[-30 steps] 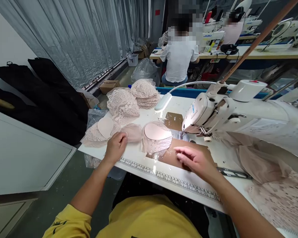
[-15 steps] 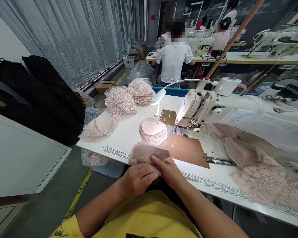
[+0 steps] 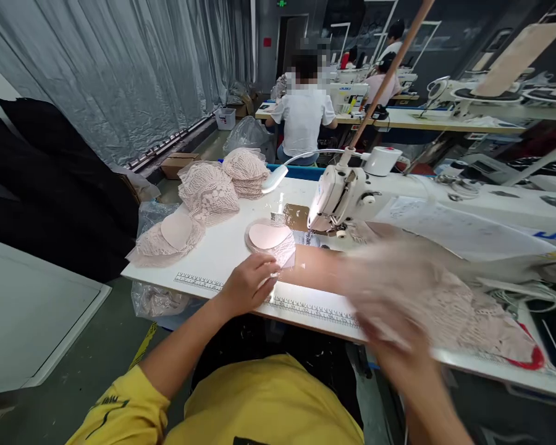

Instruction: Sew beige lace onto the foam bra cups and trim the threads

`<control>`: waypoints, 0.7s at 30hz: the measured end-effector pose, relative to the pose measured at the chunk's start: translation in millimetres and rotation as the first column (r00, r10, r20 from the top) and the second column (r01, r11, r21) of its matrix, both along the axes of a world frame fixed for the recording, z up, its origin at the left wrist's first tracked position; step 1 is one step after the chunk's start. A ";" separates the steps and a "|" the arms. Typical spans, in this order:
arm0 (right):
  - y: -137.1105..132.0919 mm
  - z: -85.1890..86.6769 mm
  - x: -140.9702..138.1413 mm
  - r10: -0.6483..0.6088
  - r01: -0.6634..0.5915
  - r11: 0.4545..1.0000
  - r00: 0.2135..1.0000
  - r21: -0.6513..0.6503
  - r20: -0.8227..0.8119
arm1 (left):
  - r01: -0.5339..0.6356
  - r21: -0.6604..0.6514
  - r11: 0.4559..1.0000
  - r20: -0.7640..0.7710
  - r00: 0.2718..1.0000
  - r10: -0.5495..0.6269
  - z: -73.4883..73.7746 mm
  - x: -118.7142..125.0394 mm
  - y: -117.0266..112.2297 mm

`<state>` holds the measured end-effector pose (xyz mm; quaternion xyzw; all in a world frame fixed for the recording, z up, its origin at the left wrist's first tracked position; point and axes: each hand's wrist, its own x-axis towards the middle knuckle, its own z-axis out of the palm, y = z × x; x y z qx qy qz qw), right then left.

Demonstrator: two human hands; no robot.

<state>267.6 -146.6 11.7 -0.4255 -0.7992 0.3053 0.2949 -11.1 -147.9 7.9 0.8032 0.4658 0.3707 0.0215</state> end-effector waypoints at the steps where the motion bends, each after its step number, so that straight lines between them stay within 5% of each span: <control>1: -3.9 -2.8 -8.9 0.078 -0.080 0.992 0.997 -0.094 -0.026 | 0.013 -0.025 1.000 -0.037 0.999 -0.014 -2.1 0.5 13.7; 3: -8.8 -7.4 -23.7 0.155 -0.286 0.842 0.940 -0.457 -0.303 | -0.029 -0.136 0.990 -0.168 0.986 0.006 -7.6 -3.6 37.1; 5: -9.0 -9.6 -29.0 0.024 -0.357 0.721 0.869 -0.594 -0.493 | -0.112 -0.217 0.970 -0.277 0.960 0.048 -12.3 -14.7 49.4; 8: -2.6 -10.0 -20.1 -0.137 -0.346 0.690 0.800 -0.636 -0.584 | -0.195 -0.300 0.934 -0.312 0.945 0.097 -9.7 -35.9 43.6; 11: 5.3 -9.3 -11.2 -0.163 -0.330 0.682 0.802 -0.652 -0.575 | -0.176 -0.387 0.905 -0.134 0.982 0.134 8.2 -41.2 22.7; 14: 9.1 -3.0 -19.0 -0.042 -0.388 0.677 0.828 -0.626 -0.559 | 0.197 -0.478 0.856 0.202 0.973 -0.111 29.0 -18.7 7.1; 16: 8.9 6.4 -28.8 0.114 -0.464 0.666 0.837 -0.584 -0.536 | 0.480 -0.543 0.689 0.378 0.872 -0.310 34.9 3.9 4.4; 18: 7.7 18.5 -33.9 0.238 -0.478 0.706 0.855 -0.523 -0.460 | 0.679 -0.605 0.415 0.570 0.734 -0.369 31.2 22.3 5.3; 20: 6.8 29.7 -29.4 0.269 -0.378 0.848 0.911 -0.372 -0.313 | 0.772 -0.609 0.182 0.721 0.635 -0.278 20.7 30.3 5.1; 21: 6.6 33.8 -23.6 0.228 -0.283 0.929 0.945 -0.239 -0.233 | 0.776 -0.614 0.146 0.746 0.631 -0.215 14.5 30.2 3.7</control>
